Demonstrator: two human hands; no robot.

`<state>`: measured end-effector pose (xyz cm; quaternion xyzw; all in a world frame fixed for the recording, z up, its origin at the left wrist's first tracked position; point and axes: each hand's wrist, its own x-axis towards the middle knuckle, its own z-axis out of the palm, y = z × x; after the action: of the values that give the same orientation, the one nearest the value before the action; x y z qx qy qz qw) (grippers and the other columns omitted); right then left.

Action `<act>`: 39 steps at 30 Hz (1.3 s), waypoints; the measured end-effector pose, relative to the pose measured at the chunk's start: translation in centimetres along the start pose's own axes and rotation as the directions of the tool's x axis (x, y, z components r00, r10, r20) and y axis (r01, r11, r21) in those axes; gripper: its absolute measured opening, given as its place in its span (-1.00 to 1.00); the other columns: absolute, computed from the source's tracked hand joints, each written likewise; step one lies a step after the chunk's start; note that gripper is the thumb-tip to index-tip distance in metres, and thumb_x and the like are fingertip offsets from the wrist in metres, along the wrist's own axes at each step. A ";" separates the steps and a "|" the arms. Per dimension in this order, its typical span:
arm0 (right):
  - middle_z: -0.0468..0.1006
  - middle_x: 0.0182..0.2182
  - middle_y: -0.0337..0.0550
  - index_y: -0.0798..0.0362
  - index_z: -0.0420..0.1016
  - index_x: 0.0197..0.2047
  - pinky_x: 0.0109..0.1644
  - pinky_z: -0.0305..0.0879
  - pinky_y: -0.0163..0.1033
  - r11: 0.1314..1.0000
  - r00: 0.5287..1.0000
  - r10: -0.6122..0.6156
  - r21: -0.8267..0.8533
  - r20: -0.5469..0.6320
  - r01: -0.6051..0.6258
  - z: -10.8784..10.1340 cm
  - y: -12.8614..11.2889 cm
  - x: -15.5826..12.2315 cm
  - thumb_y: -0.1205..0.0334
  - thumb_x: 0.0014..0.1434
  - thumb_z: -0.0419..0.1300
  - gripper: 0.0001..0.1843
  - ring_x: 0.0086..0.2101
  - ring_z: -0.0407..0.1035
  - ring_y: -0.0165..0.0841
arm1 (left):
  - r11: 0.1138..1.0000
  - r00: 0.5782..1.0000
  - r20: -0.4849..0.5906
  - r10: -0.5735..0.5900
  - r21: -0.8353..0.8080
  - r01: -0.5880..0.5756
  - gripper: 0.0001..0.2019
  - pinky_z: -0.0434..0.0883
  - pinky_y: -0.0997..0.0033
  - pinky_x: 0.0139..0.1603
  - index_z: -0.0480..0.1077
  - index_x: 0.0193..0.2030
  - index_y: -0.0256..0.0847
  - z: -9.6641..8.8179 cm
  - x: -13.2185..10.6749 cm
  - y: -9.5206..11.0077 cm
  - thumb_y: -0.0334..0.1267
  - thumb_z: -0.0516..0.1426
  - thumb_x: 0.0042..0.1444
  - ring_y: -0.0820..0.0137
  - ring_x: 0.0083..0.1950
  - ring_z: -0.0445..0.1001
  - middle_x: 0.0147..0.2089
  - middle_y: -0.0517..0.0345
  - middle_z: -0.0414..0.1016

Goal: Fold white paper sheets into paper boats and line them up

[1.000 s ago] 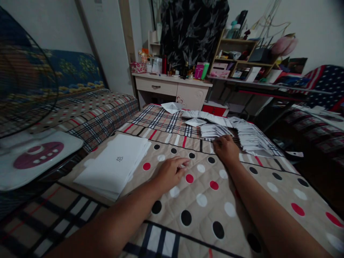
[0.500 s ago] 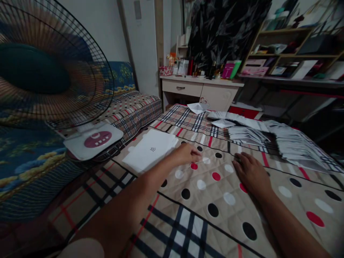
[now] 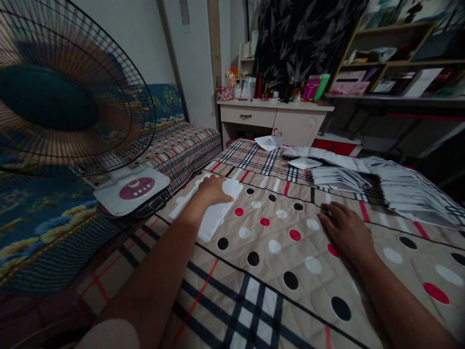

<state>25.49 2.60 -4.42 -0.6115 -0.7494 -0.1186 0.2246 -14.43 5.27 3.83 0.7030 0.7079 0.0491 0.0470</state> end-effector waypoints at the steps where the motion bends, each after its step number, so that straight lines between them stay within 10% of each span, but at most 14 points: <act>1: 0.48 0.05 0.11 0.12 0.49 0.07 0.12 0.33 0.06 1.000 1.000 0.004 0.001 0.001 -0.004 -0.1 -0.1 0.0 -0.06 0.31 -0.04 -0.48 0.02 0.38 -0.04 | 1.000 1.000 -0.003 0.016 -0.001 -0.016 -0.21 0.31 0.12 0.14 0.33 0.20 -0.21 0.1 0.1 0.0 0.09 0.32 -0.18 -0.06 0.20 0.37 0.21 -0.24 0.40; 10: 0.49 0.05 0.11 0.12 0.51 0.05 0.11 0.34 0.05 0.999 0.999 0.032 0.013 0.007 -0.032 -0.4 -0.3 0.1 -0.03 0.29 0.00 -0.50 0.01 0.39 -0.02 | 0.995 0.992 -0.095 0.086 -0.048 -0.090 -0.41 0.37 0.22 0.05 0.45 0.06 -0.19 1.4 1.4 -1.4 -0.11 0.35 -0.18 0.05 0.06 0.49 0.07 -0.15 0.52; 18: 0.50 0.03 0.12 0.14 0.53 0.01 0.11 0.33 0.06 0.999 1.000 0.020 0.043 -0.006 -0.019 -0.4 -0.2 0.1 -0.03 0.28 0.00 -0.51 -0.01 0.40 -0.03 | 0.952 0.939 -0.257 0.230 -0.140 -0.272 -0.55 0.11 -0.05 0.32 0.16 0.32 -0.17 4.6 2.3 -1.3 -0.22 -0.05 0.32 0.15 0.34 0.23 0.31 -0.09 0.31; 39: 0.49 0.06 0.08 0.06 0.53 0.03 0.10 0.33 0.10 0.994 0.998 0.068 0.085 0.005 -0.068 -0.6 -0.4 0.1 -0.04 0.26 0.02 -0.54 0.03 0.38 -0.01 | 0.876 0.835 -0.478 0.272 -0.236 -0.420 -0.71 0.31 0.22 0.22 0.44 0.03 -0.23 4.5 2.7 -1.5 -0.28 -0.01 0.28 0.28 0.11 0.42 0.05 -0.01 0.50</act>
<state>25.23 2.31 -3.86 -0.6265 -0.7327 -0.0782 0.2538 -15.34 8.00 -0.86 0.7741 0.5408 0.3290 -0.0026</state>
